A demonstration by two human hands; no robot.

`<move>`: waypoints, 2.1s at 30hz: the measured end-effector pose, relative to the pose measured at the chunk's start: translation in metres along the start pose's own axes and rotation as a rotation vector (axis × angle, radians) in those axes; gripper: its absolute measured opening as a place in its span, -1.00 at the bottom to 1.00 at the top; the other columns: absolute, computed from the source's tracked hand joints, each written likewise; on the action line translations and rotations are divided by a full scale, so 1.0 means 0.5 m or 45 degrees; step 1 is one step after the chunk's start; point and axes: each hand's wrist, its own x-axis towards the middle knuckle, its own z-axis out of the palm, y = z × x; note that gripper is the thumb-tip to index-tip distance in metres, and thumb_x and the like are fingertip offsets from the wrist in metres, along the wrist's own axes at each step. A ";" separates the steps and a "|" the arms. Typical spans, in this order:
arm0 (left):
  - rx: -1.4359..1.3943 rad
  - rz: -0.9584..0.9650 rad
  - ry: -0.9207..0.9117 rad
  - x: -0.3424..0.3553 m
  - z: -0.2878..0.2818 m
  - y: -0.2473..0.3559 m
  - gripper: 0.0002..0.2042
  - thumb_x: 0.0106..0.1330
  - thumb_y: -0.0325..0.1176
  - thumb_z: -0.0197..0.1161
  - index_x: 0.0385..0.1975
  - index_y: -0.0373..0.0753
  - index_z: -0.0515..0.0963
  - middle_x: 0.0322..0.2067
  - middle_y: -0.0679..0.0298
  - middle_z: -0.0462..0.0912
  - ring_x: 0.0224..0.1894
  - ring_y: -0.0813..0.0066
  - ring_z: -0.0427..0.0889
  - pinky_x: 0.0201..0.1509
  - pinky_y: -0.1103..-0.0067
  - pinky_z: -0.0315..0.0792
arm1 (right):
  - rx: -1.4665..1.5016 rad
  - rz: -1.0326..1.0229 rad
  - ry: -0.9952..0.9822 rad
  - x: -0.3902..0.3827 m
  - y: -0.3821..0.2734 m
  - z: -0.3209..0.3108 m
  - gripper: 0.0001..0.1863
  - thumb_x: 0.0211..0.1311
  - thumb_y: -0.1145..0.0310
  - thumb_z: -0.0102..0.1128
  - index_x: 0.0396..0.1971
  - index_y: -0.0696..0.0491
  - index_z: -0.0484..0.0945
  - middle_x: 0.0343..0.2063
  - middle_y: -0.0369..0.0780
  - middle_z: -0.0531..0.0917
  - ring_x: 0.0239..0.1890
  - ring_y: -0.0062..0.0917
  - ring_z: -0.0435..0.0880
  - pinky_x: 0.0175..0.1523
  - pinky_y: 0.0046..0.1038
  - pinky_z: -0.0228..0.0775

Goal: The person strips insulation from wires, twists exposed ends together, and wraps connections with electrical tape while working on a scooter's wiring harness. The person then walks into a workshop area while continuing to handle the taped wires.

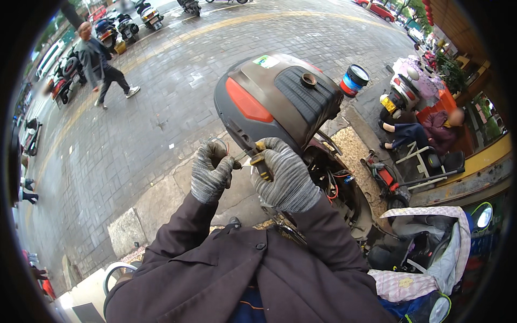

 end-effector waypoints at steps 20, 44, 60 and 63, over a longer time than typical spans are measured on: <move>-0.091 0.121 -0.099 -0.030 0.012 0.006 -0.91 0.30 -0.52 0.11 -0.23 -0.31 0.48 -0.44 0.15 0.64 -0.66 0.68 0.44 -0.60 0.74 0.32 | -0.636 -0.082 -0.254 -0.024 -0.032 -0.025 -0.49 -0.14 0.33 0.29 -0.07 0.15 0.53 0.00 -0.08 0.49 0.01 -0.21 0.47 0.14 -0.23 0.30; 1.190 0.593 0.158 -0.056 0.024 0.028 -0.91 0.18 -0.37 0.19 -0.39 -0.22 0.54 -0.44 0.06 0.57 -0.33 0.02 0.59 -0.30 0.22 0.47 | -0.260 -0.031 -0.127 -0.061 -0.017 0.036 -0.68 -0.11 0.42 0.30 -0.31 0.26 0.52 -0.23 0.04 0.54 -0.20 -0.08 0.57 -0.09 -0.23 0.50; 1.645 0.688 0.269 -0.047 -0.001 0.044 -0.83 0.16 -0.47 0.18 -0.26 -0.19 0.60 -0.34 0.11 0.61 -0.26 0.06 0.60 -0.24 0.28 0.47 | -0.095 -0.112 -0.012 -0.054 0.005 0.117 -0.73 -0.12 0.46 0.26 -0.38 0.25 0.49 -0.35 0.05 0.51 -0.29 -0.06 0.55 -0.17 -0.22 0.46; 1.604 0.556 0.304 -0.051 -0.005 0.039 -0.83 0.15 -0.49 0.17 -0.26 -0.19 0.59 -0.35 0.11 0.60 -0.26 0.05 0.59 -0.23 0.28 0.47 | -0.104 -0.086 0.069 -0.055 -0.003 0.149 -0.73 -0.12 0.43 0.26 -0.38 0.24 0.49 -0.34 0.07 0.50 -0.30 -0.04 0.53 -0.19 -0.19 0.44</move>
